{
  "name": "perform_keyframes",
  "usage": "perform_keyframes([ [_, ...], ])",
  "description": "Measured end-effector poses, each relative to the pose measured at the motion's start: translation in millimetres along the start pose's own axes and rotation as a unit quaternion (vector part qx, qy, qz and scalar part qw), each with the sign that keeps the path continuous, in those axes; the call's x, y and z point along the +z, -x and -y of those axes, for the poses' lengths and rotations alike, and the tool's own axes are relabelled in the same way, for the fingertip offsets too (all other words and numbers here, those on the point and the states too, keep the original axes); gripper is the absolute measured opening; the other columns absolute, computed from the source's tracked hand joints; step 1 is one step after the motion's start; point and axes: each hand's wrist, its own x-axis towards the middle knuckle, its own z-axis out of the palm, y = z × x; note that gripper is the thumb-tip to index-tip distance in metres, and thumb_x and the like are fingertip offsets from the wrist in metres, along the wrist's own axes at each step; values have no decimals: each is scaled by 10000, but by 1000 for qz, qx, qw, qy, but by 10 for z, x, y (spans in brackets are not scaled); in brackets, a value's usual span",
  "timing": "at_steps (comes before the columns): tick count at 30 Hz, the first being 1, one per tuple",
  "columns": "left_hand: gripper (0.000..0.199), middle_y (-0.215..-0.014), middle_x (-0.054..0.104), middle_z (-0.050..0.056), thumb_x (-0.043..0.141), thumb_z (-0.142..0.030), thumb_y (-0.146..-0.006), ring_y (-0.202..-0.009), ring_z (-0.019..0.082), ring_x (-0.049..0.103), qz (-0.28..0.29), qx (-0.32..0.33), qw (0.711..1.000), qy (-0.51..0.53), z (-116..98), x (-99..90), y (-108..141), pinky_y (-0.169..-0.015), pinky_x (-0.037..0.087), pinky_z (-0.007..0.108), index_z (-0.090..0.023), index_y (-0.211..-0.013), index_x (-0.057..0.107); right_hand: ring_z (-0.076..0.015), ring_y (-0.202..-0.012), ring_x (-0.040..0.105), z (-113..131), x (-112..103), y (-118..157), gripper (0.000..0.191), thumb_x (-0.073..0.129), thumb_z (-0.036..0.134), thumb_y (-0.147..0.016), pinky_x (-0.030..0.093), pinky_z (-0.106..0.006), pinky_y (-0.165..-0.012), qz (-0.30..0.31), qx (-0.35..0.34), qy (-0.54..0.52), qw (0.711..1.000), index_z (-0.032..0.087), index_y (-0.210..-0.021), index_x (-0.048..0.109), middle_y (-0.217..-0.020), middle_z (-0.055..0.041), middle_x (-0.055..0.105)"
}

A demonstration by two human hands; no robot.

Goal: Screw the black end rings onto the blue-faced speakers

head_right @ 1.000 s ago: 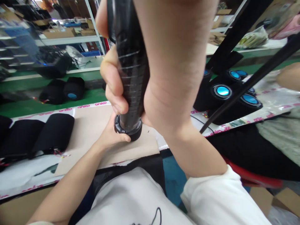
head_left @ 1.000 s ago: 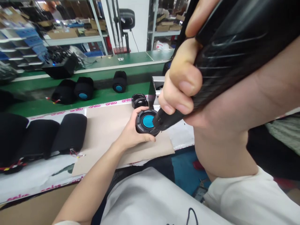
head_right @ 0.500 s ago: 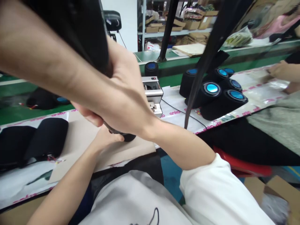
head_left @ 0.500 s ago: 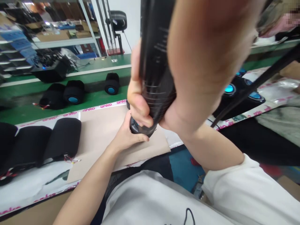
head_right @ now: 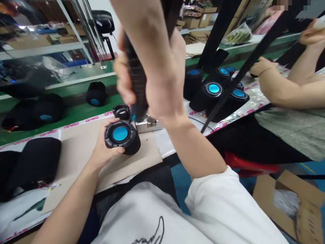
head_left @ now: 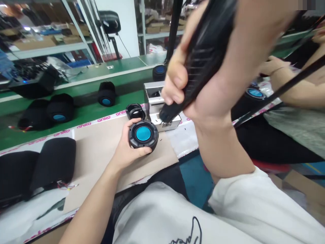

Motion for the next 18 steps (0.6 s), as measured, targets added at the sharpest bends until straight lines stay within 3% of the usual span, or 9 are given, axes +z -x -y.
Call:
perform_keyframes([
  [4, 947, -1303, 702, 109, 955, -651, -686, -1188, 314, 728, -1, 15, 1000, -9, -20, 25, -9, -1022, 587, 431, -258, -1416, 499, -131, -436, 419, -487, -247, -136, 670, 772, 873, -760, 288, -334, -415, -110, -63, 25, 992, 266, -755, 490, -546, 50, 464],
  [9, 919, -1295, 696, 101, 928, -672, -716, -1144, 297, 735, 1, 38, 999, -24, -32, 24, -22, -982, 594, 411, -264, -1411, 485, -103, -402, 411, -915, -390, -232, 759, 705, 998, -689, 279, -300, -378, -100, -29, 32, 994, 270, -822, 536, -518, 73, 491],
  [14, 928, -1295, 701, 102, 917, -698, -719, -1159, 302, 733, 1, 37, 999, -32, -32, 27, -28, -994, 588, 416, -261, -1413, 483, -122, -354, 427, -871, -432, -182, 731, 706, 953, -770, 301, -294, -310, -44, -8, -3, 999, 241, -782, 537, -508, 61, 514],
  [18, 900, -1282, 713, 87, 939, -647, -727, -1158, 290, 739, 2, 44, 999, -14, -24, 23, -23, -993, 586, 400, -268, -1411, 493, -123, -353, 429, -729, -405, -148, 699, 711, 917, -804, 291, -302, -323, -90, -46, -11, 995, 242, -751, 536, -508, 58, 495],
])
